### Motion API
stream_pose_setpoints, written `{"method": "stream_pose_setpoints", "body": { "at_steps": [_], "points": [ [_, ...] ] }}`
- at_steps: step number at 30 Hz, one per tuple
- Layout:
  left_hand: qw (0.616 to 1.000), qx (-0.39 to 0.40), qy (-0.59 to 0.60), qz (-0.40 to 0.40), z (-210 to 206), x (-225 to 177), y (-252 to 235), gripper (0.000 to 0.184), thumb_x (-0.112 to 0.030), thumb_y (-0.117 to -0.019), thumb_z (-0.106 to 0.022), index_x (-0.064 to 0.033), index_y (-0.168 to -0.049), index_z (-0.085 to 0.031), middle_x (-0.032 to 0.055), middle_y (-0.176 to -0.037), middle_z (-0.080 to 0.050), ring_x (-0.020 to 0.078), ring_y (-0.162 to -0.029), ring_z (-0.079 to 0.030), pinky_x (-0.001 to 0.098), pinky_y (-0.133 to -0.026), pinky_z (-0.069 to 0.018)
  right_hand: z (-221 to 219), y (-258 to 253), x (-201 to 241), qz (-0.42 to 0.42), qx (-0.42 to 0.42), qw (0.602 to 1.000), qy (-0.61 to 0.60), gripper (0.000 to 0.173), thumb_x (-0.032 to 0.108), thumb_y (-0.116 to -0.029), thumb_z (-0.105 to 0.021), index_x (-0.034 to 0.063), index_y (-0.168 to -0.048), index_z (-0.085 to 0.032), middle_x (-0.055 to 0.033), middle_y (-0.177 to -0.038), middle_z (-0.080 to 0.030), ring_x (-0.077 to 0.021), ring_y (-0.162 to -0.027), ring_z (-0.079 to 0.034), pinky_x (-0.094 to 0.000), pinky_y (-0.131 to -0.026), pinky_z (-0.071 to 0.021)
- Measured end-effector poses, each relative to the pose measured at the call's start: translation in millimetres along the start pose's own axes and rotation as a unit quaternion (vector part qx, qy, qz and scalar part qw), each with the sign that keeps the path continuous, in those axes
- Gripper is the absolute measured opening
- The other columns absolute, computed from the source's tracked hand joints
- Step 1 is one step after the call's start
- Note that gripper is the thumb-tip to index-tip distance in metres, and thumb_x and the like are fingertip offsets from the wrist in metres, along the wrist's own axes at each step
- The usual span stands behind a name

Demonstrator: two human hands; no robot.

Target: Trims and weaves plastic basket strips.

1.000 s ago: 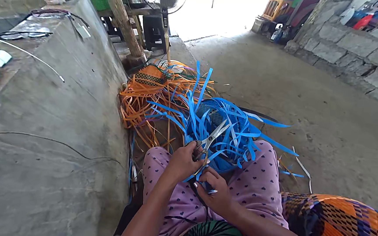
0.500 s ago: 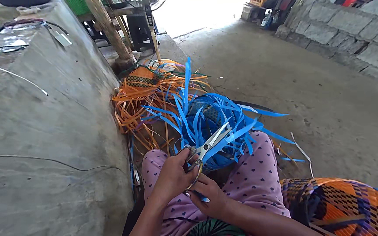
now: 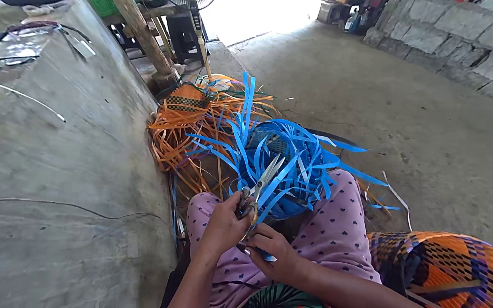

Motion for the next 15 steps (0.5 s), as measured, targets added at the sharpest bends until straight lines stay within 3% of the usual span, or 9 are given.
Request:
{"method": "stream_pose_setpoints", "body": {
  "at_steps": [8,10,12,15],
  "points": [
    [0.985,0.01,0.166,0.055,-10.9,-11.2,-25.9,0.028,-0.005,-0.0954,-0.063,-0.002,-0.122,-0.058,0.0048,-0.096,-0.069,0.0105,-0.078,-0.07,0.0257,-0.071,-0.0594,6.4,-0.5,-0.7,0.001,-0.008,1.0,-0.009,0.013,0.012,-0.0951,-0.063,0.0012,-0.089,-0.067,-0.0114,-0.092,-0.064,-0.0136,-0.091,-0.064,-0.0179,-0.083,-0.0531],
    [0.977,0.018,0.209,0.032,-13.9,-16.4,-30.9,0.026,-0.008,-0.0992,-0.06,-0.0029,-0.125,-0.057,0.0031,-0.101,-0.071,0.0077,-0.081,-0.069,0.0222,-0.069,-0.0562,7.1,0.5,-0.9,-0.001,-0.011,1.0,-0.017,0.014,0.012,-0.0951,-0.063,0.0005,-0.09,-0.069,-0.0119,-0.093,-0.066,-0.0133,-0.092,-0.064,-0.0179,-0.084,-0.0533],
    [0.966,0.036,0.254,-0.012,-14.2,-19.5,-37.2,0.024,-0.01,-0.1048,-0.049,-0.0039,-0.128,-0.053,0.002,-0.108,-0.07,0.0056,-0.074,-0.066,0.0202,-0.062,-0.0549,9.5,-0.7,-0.1,0.002,-0.014,1.0,-0.024,0.014,0.013,-0.096,-0.062,0.0007,-0.091,-0.068,-0.0114,-0.094,-0.066,-0.0123,-0.093,-0.064,-0.0175,-0.084,-0.0534],
    [0.959,0.023,0.275,-0.06,-1.2,-16.0,-42.5,0.022,-0.014,-0.1086,-0.039,-0.004,-0.125,-0.052,0.0004,-0.098,-0.073,0.003,-0.063,-0.063,0.0186,-0.056,-0.0528,17.6,-2.3,-0.4,0.006,-0.033,0.999,-0.026,0.015,0.013,-0.0976,-0.061,0.0016,-0.092,-0.068,-0.0102,-0.096,-0.066,-0.011,-0.096,-0.064,-0.0176,-0.086,-0.0533]
  ]
}}
Point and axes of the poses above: each hand's wrist, its own y-axis away from the middle knuckle, its own z-axis out of the back of the hand, x = y × z, the point moved 6 cm from there along -y, towards the middle knuckle
